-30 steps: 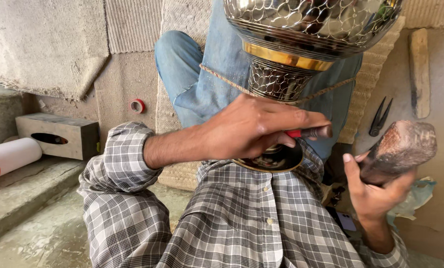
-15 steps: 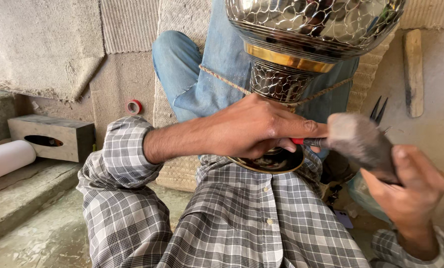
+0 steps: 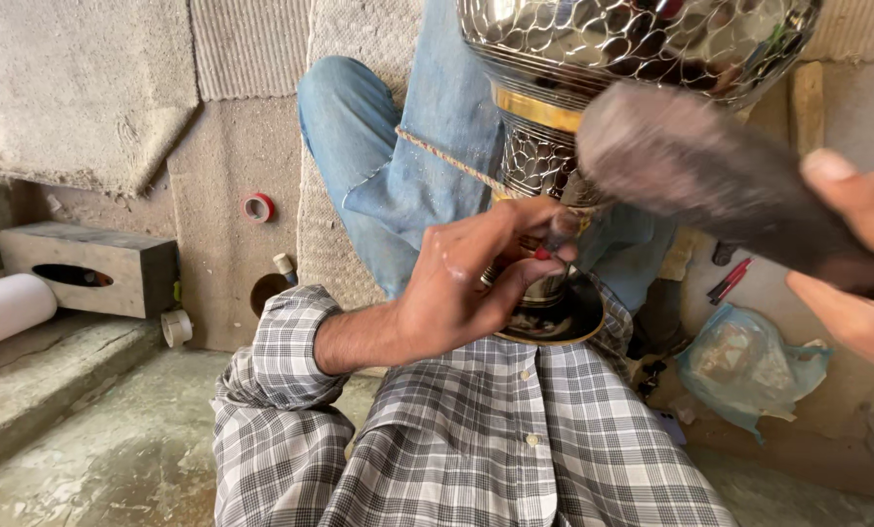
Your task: The person sits on the floor with a large polished metal vase held between their legs and a rope support, holds a chisel against the vase's surface, and repeatedly strikes the chisel with a wooden mallet to engrave decorative patterns, repositioning the chisel around the vase as they work.
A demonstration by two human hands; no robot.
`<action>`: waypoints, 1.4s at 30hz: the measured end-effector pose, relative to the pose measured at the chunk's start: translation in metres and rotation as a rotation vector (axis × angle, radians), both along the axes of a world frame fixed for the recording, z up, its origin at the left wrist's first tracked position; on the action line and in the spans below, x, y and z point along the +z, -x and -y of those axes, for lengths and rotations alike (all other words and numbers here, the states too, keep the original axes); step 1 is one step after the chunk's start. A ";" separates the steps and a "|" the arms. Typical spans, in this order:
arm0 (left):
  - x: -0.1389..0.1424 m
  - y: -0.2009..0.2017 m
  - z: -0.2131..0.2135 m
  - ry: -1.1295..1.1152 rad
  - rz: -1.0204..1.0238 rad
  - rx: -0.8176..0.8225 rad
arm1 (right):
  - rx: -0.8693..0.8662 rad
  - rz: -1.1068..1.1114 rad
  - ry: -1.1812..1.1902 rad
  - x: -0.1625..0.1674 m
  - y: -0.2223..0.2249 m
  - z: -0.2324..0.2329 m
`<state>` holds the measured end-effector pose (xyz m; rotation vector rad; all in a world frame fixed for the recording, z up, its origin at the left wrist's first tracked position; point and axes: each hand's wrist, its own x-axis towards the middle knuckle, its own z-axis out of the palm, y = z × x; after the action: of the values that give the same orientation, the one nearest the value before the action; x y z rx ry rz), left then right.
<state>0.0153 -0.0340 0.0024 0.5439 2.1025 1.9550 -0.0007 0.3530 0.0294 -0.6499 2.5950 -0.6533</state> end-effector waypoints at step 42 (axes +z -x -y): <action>-0.012 -0.012 -0.002 -0.002 0.089 0.239 | 0.158 0.010 -0.005 0.017 0.042 0.029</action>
<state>0.0274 -0.0321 -0.0097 0.2080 2.1964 2.0622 -0.0426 0.3240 0.0465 -0.8384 2.5033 -0.5983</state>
